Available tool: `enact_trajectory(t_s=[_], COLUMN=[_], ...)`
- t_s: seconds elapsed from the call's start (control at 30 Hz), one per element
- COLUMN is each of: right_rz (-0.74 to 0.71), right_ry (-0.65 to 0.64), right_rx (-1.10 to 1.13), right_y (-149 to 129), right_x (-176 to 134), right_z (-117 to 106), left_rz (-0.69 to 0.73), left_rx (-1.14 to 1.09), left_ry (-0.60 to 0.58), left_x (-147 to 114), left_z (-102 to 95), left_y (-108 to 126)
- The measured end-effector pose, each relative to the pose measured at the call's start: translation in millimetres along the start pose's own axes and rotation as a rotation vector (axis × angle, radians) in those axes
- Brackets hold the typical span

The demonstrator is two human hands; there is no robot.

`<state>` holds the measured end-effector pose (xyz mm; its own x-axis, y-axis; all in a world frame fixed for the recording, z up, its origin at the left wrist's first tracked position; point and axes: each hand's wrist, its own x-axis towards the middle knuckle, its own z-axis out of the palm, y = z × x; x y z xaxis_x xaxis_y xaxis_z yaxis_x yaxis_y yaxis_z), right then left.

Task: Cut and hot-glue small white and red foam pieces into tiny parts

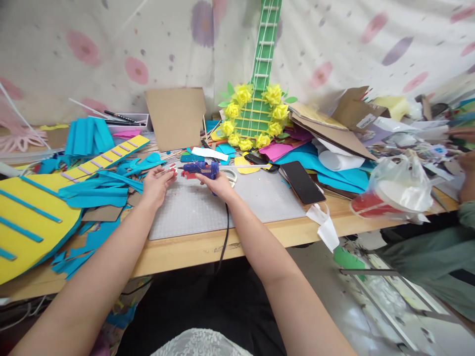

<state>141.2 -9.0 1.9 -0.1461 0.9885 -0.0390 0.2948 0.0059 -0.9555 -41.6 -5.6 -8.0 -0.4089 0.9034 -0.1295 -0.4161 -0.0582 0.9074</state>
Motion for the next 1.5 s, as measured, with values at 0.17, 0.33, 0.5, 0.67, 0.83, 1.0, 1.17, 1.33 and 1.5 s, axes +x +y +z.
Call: enact_trajectory(t_s=[0.17, 0.33, 0.5, 0.67, 0.83, 1.0, 1.17, 1.33, 1.5], right_rz=[-0.016, -0.035, -0.071, -0.09, -0.088, -0.086, -0.094, -0.074, -0.095], right_ry=[0.012, 0.023, -0.003, -0.011, -0.01, -0.023, -0.016, 0.013, 0.018], right_rx=[-0.051, -0.08, -0.098, -0.074, -0.081, -0.07, -0.074, -0.069, -0.023], right_y=[3.5, 5.3, 5.6, 5.7, 2.1, 0.4, 1.7, 4.0, 3.9], right_x=[1.3, 2.1, 2.5, 2.9, 0.7, 0.1, 1.2, 2.9, 2.7], right_z=[0.2, 0.0, 0.3, 1.3, 0.8, 0.4, 0.6, 0.9, 0.5], left_rz=[0.005, 0.024, 0.031, 0.03, 0.03, 0.029, 0.041, 0.034, 0.027], left_rx=[0.017, 0.031, 0.04, 0.043, 0.069, 0.088, 0.076, 0.067, 0.081], left_ry=[-0.053, -0.07, -0.072, -0.076, -0.067, -0.072, -0.082, -0.091, -0.094], left_x=[2.1, 3.6, 3.9, 2.8, 2.7, 2.9, 2.7, 1.9, 1.0], left_z=[-3.1, -4.1, -4.7, -3.5, -2.7, -3.6, -3.9, -3.3, -3.7], left_y=[-3.1, -5.6, -7.0, -6.6, -6.0, -6.3, -6.5, -6.1, -6.0])
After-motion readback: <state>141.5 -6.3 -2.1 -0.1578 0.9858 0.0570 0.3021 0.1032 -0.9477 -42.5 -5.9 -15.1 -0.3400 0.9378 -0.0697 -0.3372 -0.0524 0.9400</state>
